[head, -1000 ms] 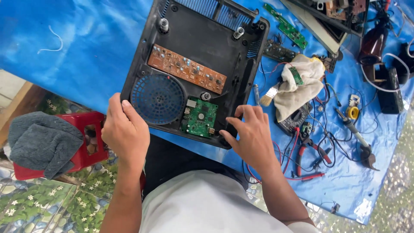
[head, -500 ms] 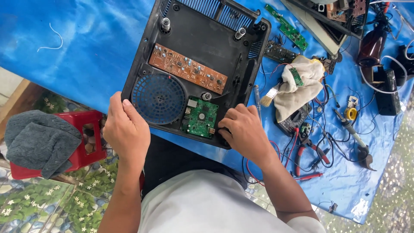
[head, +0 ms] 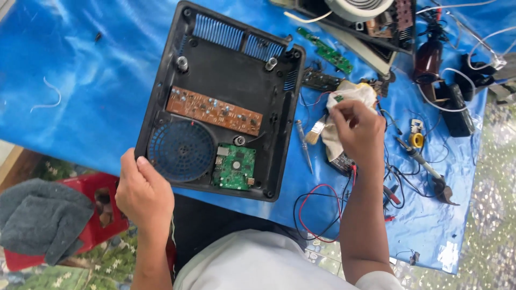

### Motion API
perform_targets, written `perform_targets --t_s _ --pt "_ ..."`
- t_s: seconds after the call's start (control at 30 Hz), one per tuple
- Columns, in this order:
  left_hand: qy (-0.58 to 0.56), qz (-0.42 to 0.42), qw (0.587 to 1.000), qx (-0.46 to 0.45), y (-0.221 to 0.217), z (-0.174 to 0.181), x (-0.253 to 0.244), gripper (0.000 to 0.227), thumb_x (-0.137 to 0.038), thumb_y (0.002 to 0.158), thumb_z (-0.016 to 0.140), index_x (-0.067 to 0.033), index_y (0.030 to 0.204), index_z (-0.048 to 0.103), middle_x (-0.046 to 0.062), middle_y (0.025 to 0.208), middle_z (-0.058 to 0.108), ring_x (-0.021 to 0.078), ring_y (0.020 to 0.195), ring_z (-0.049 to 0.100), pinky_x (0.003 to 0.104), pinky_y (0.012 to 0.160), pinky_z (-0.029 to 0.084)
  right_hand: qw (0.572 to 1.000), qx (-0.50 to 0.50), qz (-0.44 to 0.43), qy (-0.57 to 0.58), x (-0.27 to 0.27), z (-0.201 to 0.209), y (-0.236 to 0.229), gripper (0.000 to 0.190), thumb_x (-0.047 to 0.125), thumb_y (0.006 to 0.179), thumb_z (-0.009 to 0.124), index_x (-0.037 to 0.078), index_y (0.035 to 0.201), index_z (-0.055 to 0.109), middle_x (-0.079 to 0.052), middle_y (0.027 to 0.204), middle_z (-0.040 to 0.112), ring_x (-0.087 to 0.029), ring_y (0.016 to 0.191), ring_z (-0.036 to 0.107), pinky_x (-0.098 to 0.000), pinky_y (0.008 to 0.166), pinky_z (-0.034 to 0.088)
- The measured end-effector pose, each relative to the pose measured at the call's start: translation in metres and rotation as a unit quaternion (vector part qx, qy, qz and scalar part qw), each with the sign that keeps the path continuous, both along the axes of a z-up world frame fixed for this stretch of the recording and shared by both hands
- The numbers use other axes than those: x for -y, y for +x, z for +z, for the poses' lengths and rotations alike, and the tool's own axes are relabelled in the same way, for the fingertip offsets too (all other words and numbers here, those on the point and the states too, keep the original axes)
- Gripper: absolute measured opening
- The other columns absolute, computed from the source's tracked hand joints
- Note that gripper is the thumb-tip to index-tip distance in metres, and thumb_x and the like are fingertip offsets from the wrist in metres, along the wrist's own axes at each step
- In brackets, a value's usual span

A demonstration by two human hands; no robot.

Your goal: Cleaning the interior of an induction cooker casing and positioning the main and auxiliary circuit boards into their slots.

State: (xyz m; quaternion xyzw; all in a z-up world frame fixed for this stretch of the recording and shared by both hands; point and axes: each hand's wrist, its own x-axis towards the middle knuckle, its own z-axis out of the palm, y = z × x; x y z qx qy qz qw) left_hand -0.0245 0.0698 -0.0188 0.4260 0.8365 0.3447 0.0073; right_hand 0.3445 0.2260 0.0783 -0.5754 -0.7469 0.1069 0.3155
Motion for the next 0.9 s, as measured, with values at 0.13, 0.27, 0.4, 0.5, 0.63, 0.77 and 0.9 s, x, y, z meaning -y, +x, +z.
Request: perform_targets --t_s 0.13,0.27,0.4,0.5,0.63,0.77,0.9 --pt "-0.014 -0.037 0.999 0.008 0.003 0.017 -0.001 0.036 -0.014 0.116 0.044 0.0071 0.134 0.066 0.025 0.105 0.075 0.0461 0.081 0.069 0.052 0.06 0.05 0.998 0.02 -0.06 0.015 -0.039 -0.021 0.029 0.012 0.016 0.104 0.071 0.005 0.107 0.073 -0.006 0.094 0.074 -0.017 0.079 0.067 -0.0317 0.069 0.054" --pt "-0.042 -0.023 0.999 0.005 0.001 0.011 0.002 0.035 -0.015 0.118 0.043 0.0041 0.137 0.066 0.021 0.096 0.074 0.0442 0.072 0.067 0.051 0.053 0.047 0.996 0.042 -0.073 0.029 -0.046 -0.024 0.032 0.021 0.019 0.103 0.071 0.002 0.114 0.073 -0.012 0.107 0.075 -0.022 0.084 0.069 -0.0383 0.075 0.055" --pt "-0.064 -0.011 0.998 -0.003 0.001 0.007 0.002 0.038 -0.015 0.119 0.044 0.0065 0.14 0.067 0.022 0.101 0.076 0.0443 0.078 0.069 0.052 0.055 0.049 0.998 0.012 -0.053 0.01 -0.043 -0.015 0.028 0.012 0.011 0.1 0.068 0.007 0.107 0.076 -0.006 0.102 0.076 -0.016 0.08 0.064 -0.0326 0.07 0.053" --pt "-0.065 -0.008 0.998 -0.005 0.002 0.006 0.002 0.04 -0.016 0.12 0.043 0.0075 0.141 0.066 0.024 0.102 0.076 0.0463 0.081 0.069 0.054 0.056 0.049 0.998 0.005 -0.061 0.036 -0.044 -0.004 0.03 0.013 0.007 0.101 0.069 0.001 0.11 0.077 -0.011 0.105 0.077 -0.015 0.08 0.066 -0.0287 0.069 0.056" --pt "-0.068 -0.001 0.997 -0.026 0.001 -0.001 0.002 0.038 -0.017 0.12 0.046 0.0045 0.141 0.069 0.024 0.103 0.076 0.0473 0.079 0.068 0.055 0.057 0.049 0.997 0.017 -0.056 0.041 -0.049 -0.008 0.035 0.012 0.006 0.1 0.07 0.001 0.11 0.076 -0.012 0.106 0.077 -0.016 0.08 0.066 -0.0294 0.068 0.056" --pt "-0.075 0.013 0.997 -0.026 0.001 -0.009 0.005 0.039 -0.019 0.121 0.046 0.0042 0.142 0.069 0.024 0.104 0.076 0.048 0.082 0.069 0.056 0.059 0.05 0.992 0.076 -0.036 -0.099 -0.049 -0.029 0.039 0.046 0.031 0.094 0.071 0.006 0.132 0.066 -0.017 0.131 0.066 -0.032 0.113 0.061 -0.0476 0.095 0.045" --pt "-0.084 0.031 0.995 -0.046 0.001 -0.013 0.004 0.035 -0.02 0.123 0.048 -0.002 0.14 0.073 0.02 0.096 0.076 0.0456 0.078 0.069 0.054 0.058 0.051 0.99 0.094 -0.034 -0.101 -0.051 -0.047 0.052 0.047 0.041 0.092 0.072 0.007 0.124 0.072 -0.016 0.134 0.064 -0.034 0.125 0.057 -0.0516 0.105 0.038"
